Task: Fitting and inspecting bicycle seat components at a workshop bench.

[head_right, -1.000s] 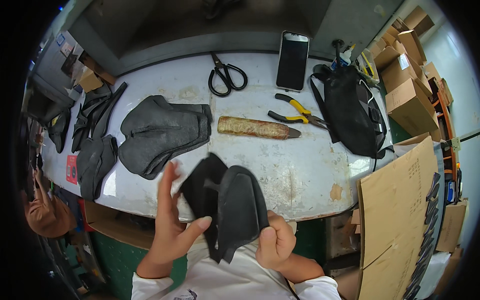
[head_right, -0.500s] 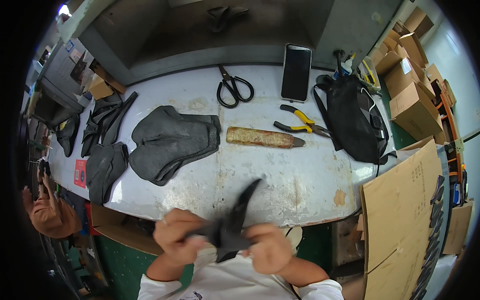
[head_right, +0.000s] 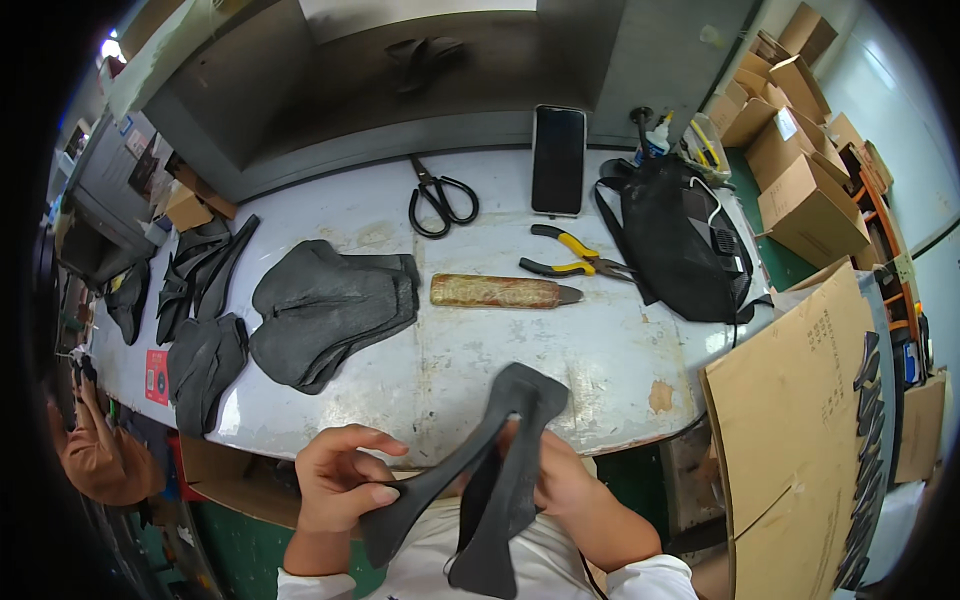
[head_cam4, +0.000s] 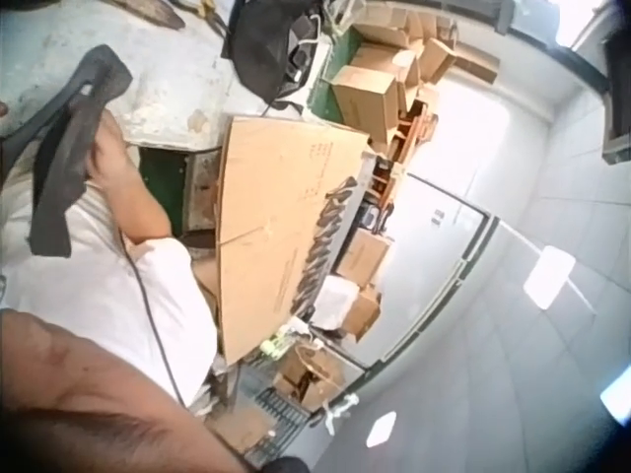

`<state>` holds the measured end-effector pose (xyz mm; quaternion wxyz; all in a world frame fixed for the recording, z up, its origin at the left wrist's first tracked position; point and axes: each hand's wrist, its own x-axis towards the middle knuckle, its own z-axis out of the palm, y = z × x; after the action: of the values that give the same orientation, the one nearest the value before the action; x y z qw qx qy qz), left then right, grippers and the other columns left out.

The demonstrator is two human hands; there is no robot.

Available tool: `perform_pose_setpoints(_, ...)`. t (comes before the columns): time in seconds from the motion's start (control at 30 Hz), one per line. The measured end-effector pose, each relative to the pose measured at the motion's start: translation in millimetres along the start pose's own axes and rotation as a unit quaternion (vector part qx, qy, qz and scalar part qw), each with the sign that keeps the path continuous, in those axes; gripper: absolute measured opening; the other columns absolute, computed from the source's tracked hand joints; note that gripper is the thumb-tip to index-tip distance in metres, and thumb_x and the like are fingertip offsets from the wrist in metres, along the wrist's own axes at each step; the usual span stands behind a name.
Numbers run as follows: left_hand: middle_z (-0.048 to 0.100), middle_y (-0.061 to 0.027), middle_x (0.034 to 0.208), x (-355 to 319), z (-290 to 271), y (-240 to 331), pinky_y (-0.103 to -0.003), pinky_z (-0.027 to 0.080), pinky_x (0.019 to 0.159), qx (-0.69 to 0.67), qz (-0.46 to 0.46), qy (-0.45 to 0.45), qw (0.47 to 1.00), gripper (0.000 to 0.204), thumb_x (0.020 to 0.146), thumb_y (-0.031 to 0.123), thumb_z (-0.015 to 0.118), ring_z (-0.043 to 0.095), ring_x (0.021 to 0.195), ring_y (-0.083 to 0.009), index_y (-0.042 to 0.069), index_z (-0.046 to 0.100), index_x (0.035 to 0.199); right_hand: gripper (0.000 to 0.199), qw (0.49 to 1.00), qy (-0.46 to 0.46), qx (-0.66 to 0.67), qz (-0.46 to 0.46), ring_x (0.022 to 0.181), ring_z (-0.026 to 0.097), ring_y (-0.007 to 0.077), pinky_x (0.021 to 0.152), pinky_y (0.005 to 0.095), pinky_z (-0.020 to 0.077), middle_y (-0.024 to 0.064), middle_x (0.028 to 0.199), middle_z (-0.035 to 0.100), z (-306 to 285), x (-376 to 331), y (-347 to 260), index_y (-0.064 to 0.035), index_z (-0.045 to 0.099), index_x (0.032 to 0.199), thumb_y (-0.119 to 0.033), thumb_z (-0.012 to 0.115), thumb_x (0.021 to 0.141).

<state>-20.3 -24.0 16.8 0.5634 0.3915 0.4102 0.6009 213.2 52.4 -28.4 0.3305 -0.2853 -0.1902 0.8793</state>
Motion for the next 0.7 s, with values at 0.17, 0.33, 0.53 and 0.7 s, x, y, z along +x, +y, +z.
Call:
perform_pose_setpoints(0.17, 0.072, -0.0149, 0.095, 12.6, -13.9, 11.4, -0.024, 0.053, 0.07, 0.19, -0.116, -0.177, 0.959, 0.041, 0.076, -0.007, 0.076, 0.069, 0.077, -0.0132, -0.006, 0.066, 0.116, 0.013, 0.978, -0.112, -0.168, -0.061, 0.083, 0.06, 0.0085, 0.069, 0.0233, 0.0469, 0.003, 0.102, 0.064, -5.4, -14.9, -11.1, 0.0002, 0.067, 0.103, -0.005, 0.065, 0.092)
perform_pose_setpoints(0.33, 0.068, -0.0075, 0.081, 17.4, 21.7, 27.4, -0.023, 0.049, 0.061, 0.209, -0.181, -0.195, 0.941, 0.074, 0.079, -0.002, 0.076, 0.064, 0.067, -0.0116, 0.004, 0.041, 0.144, 0.013, 0.914, -0.154, -0.368, -0.079, 0.086, 0.058, 0.0096, 0.072, 0.026, 0.0481, 0.0066, 0.099, 0.064, 16.4, -8.9, -10.6, 0.0006, 0.065, 0.102, -0.004, 0.065, 0.09)
perform_pose_setpoints(0.53, 0.065, -0.0072, 0.075, 14.1, 22.8, 18.6, -0.025, 0.047, 0.057, 0.199, -0.034, -0.21, 0.957, 0.077, 0.079, -0.002, 0.076, 0.059, 0.063, -0.0113, 0.003, 0.038, 0.146, 0.041, 0.951, -0.131, 0.047, -0.275, 0.084, 0.052, 0.0311, 0.078, 0.0438, 0.0415, 0.0121, 0.079, 0.057, -4.9, -1.8, 1.2, 0.0024, 0.052, 0.062, -0.029, 0.061, 0.086)
perform_pose_setpoints(0.7, 0.07, -0.0082, 0.087, 16.3, 18.0, 19.4, -0.027, 0.051, 0.063, 0.243, -0.028, -0.252, 0.936, 0.064, 0.088, 0.009, 0.069, 0.064, 0.068, -0.0154, 0.012, 0.043, 0.147, 0.029, 0.948, -0.204, -0.193, -0.15, 0.078, 0.062, 0.013, 0.069, 0.0283, 0.0479, 0.0103, 0.094, 0.07, -30.5, -5.6, 7.0, 0.0072, 0.066, 0.112, -0.01, 0.065, 0.089)
